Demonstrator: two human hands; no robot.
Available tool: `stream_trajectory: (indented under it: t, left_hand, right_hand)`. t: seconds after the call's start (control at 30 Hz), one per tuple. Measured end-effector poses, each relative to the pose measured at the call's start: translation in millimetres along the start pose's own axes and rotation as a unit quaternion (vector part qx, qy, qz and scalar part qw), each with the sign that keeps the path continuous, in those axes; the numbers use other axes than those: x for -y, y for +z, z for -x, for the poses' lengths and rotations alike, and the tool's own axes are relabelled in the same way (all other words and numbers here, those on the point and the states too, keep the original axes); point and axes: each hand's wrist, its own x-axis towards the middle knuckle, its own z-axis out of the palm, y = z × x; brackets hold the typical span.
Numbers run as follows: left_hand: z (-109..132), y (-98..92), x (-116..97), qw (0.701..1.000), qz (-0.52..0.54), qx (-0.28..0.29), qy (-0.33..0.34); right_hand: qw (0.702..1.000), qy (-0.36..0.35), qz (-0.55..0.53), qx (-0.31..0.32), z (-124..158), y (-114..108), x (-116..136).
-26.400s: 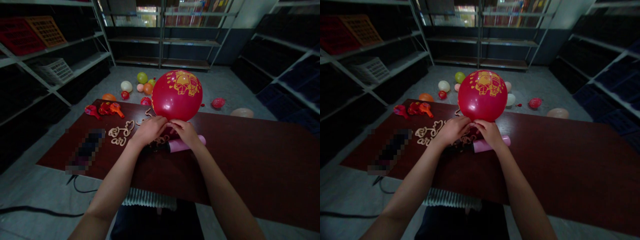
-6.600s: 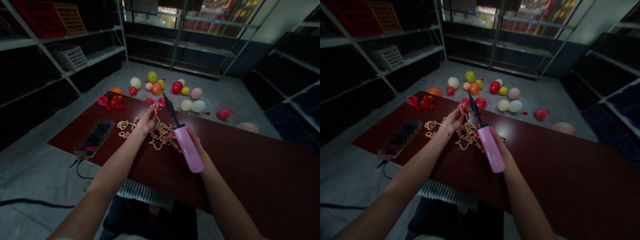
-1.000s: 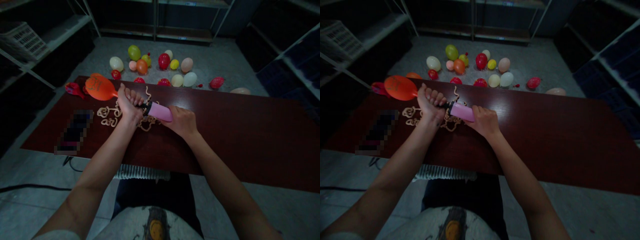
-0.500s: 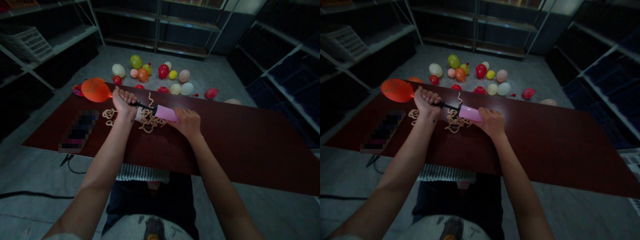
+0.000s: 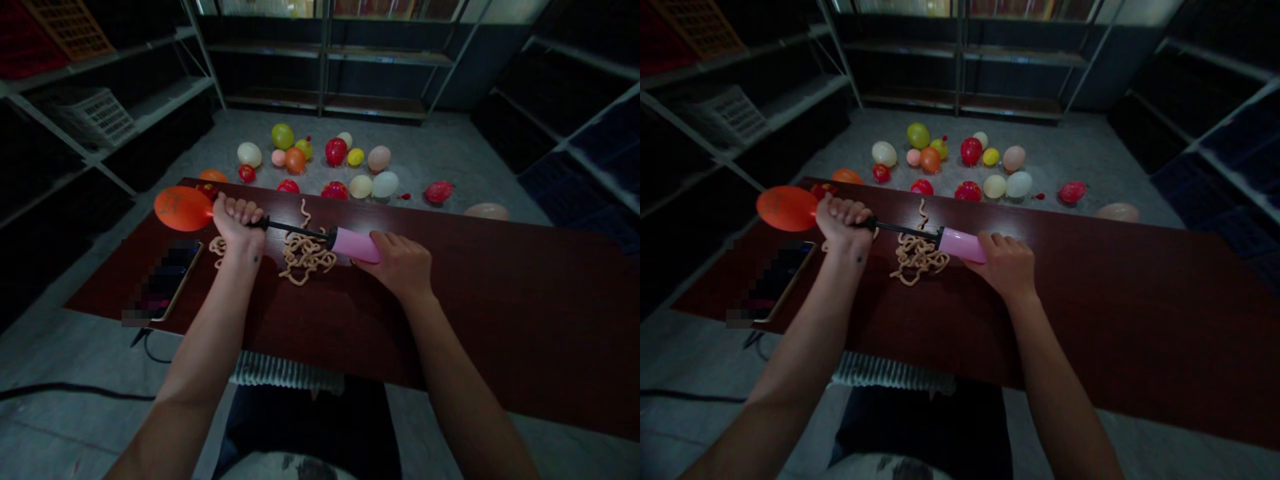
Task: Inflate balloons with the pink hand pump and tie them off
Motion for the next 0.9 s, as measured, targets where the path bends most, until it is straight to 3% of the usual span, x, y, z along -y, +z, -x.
stream_trajectory:
  t: [0.3,0.47,0.67,0.9]
  left_hand:
    - [37,18.1,32,0.997,-0.001,0.018,-0.081]
    - [52,25.9,46,0.995,-0.004,0.032,-0.092]
    - [48,29.4,35,0.995,0.011,0.014,-0.094]
    - [26,15.6,26,0.995,0.027,0.007,-0.093]
  right_hand:
    - [0.998,0.008,-0.061,0.025,-1,-1,36]
    - [0.995,0.022,-0.091,0.033,-1,6,46]
    - [0.995,0.004,-0.101,-0.008,-5,8,46]
    - [0.998,-0.013,-0.057,-0.015,-6,9,39]
